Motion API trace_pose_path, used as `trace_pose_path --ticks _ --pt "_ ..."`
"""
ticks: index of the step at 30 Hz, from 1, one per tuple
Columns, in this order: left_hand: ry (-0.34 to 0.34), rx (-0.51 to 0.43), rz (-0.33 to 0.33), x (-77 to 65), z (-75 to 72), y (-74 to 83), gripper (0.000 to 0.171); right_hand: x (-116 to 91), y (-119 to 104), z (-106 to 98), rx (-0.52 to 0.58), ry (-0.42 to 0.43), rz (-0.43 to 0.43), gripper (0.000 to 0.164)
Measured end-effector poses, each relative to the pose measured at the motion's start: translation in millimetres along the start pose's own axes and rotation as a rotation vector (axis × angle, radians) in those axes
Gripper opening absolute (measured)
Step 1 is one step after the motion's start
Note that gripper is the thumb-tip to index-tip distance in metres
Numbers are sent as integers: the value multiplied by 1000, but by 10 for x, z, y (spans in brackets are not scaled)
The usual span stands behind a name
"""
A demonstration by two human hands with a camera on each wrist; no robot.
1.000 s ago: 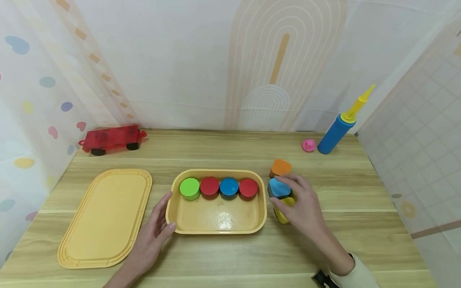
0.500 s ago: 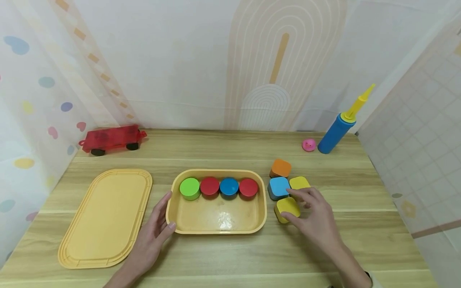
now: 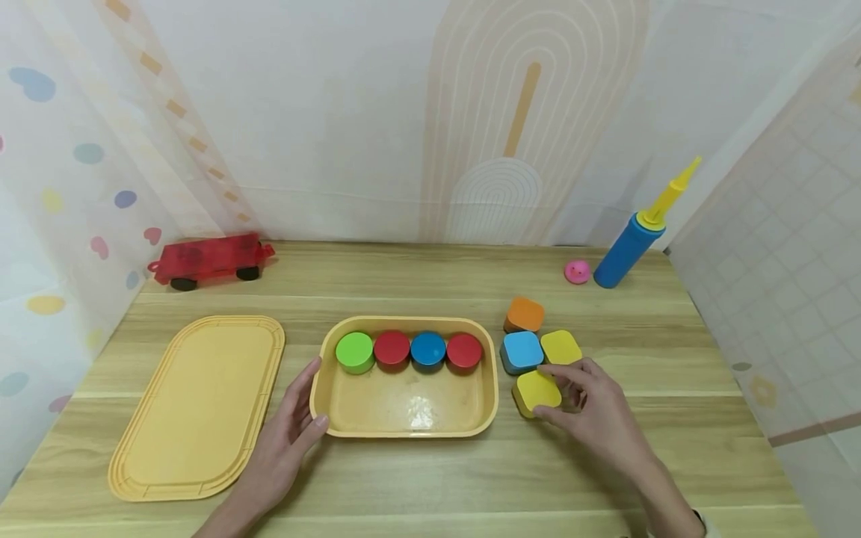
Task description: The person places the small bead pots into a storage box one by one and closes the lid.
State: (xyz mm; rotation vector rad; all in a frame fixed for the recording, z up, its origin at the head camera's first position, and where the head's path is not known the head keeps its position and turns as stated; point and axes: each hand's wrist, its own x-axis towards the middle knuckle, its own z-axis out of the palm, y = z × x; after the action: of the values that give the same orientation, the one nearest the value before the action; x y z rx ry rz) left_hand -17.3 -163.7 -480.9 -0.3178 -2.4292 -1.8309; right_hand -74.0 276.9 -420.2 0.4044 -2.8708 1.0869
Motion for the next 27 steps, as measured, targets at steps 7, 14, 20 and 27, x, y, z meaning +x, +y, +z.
trace_pose_path --ticks 7,14,20,27 --pt "12 11 9 0 1 19 74 9 36 -15 -11 -50 6 57" --pt "1 0 -7 -11 13 19 74 -17 78 -24 -3 -68 -37 59" --pt "-4 -2 1 -13 4 19 73 -36 73 -34 9 -85 -4 60" --pt "6 -2 12 2 -7 55 72 -36 72 -63 36 -142 16 66"
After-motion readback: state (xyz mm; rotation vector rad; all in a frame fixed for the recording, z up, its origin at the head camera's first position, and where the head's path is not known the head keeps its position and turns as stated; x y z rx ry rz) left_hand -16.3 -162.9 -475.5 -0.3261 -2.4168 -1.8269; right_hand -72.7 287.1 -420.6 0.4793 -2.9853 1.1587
